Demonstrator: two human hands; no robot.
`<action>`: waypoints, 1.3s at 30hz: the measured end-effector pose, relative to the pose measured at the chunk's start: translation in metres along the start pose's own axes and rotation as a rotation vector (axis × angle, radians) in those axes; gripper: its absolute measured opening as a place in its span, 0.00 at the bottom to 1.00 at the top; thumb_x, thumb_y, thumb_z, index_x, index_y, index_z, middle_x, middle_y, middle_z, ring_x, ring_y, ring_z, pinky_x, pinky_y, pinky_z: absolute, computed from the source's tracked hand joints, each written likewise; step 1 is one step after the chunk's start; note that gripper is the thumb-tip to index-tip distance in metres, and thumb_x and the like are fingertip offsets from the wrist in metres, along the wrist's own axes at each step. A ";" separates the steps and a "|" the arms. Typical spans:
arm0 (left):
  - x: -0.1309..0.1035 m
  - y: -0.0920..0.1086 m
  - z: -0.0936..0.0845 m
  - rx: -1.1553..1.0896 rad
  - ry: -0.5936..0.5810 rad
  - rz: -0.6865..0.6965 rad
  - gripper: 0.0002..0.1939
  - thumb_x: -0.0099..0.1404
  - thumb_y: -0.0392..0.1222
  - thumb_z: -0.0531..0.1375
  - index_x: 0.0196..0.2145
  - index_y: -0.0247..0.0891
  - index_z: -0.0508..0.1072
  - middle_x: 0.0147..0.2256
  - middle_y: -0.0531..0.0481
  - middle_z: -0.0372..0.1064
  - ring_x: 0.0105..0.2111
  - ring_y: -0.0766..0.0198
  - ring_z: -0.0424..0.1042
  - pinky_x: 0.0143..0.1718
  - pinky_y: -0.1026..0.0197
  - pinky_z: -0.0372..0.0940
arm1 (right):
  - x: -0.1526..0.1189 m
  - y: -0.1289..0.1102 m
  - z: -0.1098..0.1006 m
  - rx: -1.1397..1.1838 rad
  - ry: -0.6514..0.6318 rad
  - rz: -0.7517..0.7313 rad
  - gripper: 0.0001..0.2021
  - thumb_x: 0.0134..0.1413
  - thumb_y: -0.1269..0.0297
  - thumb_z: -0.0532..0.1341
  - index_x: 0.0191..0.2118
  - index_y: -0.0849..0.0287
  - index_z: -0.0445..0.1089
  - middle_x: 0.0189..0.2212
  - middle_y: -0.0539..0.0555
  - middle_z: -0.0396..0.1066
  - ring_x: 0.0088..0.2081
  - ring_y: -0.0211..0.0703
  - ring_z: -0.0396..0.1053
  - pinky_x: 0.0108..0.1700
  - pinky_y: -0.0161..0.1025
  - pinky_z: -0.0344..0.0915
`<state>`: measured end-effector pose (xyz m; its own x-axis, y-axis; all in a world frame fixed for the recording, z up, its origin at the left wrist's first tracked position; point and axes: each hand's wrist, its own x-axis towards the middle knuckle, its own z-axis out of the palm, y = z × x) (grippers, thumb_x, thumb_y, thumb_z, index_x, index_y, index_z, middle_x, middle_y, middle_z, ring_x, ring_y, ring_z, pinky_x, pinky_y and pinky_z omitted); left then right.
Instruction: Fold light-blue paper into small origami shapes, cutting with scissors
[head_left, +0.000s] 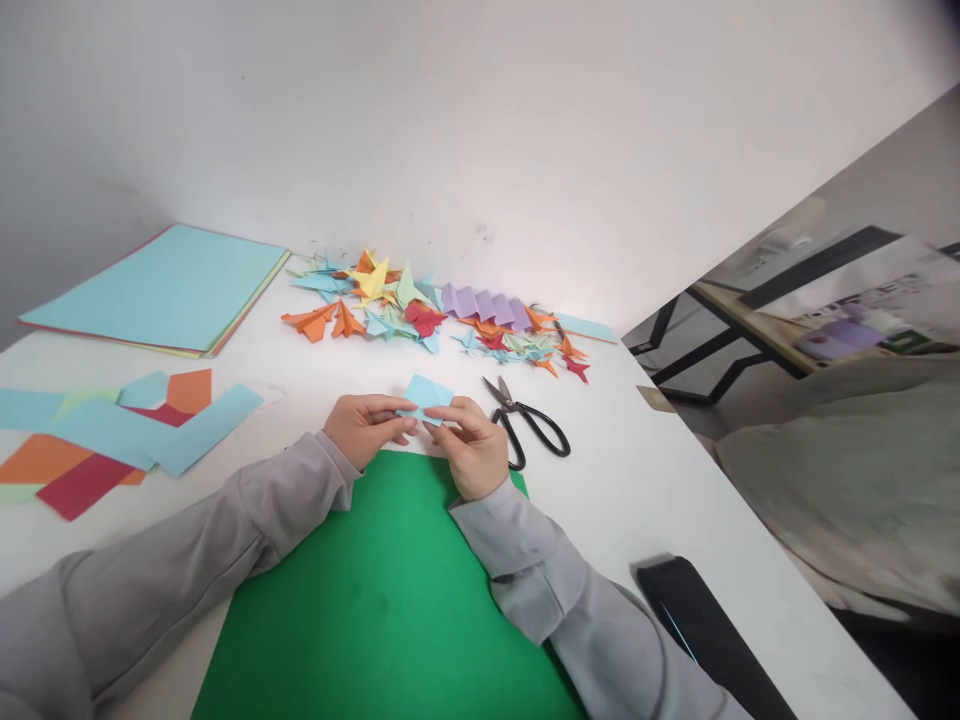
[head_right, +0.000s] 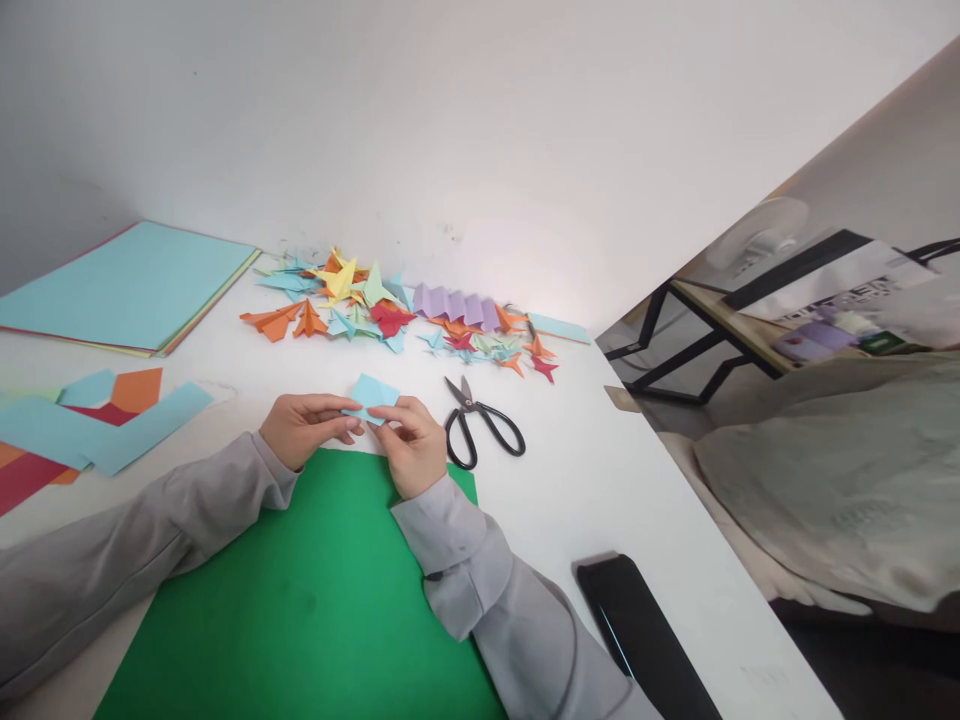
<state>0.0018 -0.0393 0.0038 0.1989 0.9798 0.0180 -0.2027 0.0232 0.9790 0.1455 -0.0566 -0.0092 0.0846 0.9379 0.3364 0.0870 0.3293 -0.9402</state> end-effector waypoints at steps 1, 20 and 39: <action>0.000 0.000 0.000 -0.007 0.005 0.020 0.09 0.42 0.35 0.65 0.25 0.30 0.75 0.20 0.49 0.71 0.23 0.63 0.72 0.23 0.62 0.70 | 0.000 0.000 0.000 0.011 -0.002 0.008 0.06 0.41 0.69 0.63 0.29 0.55 0.73 0.29 0.50 0.61 0.26 0.34 0.62 0.21 0.31 0.61; -0.003 0.006 0.003 0.046 0.065 0.087 0.05 0.43 0.35 0.64 0.22 0.31 0.73 0.18 0.50 0.71 0.21 0.62 0.72 0.21 0.63 0.70 | 0.005 0.002 0.003 0.275 0.171 0.239 0.06 0.32 0.68 0.68 0.22 0.60 0.71 0.16 0.46 0.68 0.18 0.32 0.64 0.22 0.32 0.62; -0.004 0.008 0.005 0.013 0.080 0.048 0.15 0.43 0.35 0.64 0.21 0.35 0.59 0.17 0.54 0.67 0.20 0.62 0.72 0.17 0.64 0.67 | 0.004 0.001 0.005 0.295 0.211 0.279 0.14 0.30 0.66 0.69 0.24 0.59 0.62 0.13 0.43 0.66 0.16 0.33 0.65 0.21 0.32 0.62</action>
<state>0.0042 -0.0442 0.0128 0.1119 0.9925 0.0491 -0.1977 -0.0262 0.9799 0.1406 -0.0518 -0.0091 0.2675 0.9626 0.0431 -0.2516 0.1129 -0.9612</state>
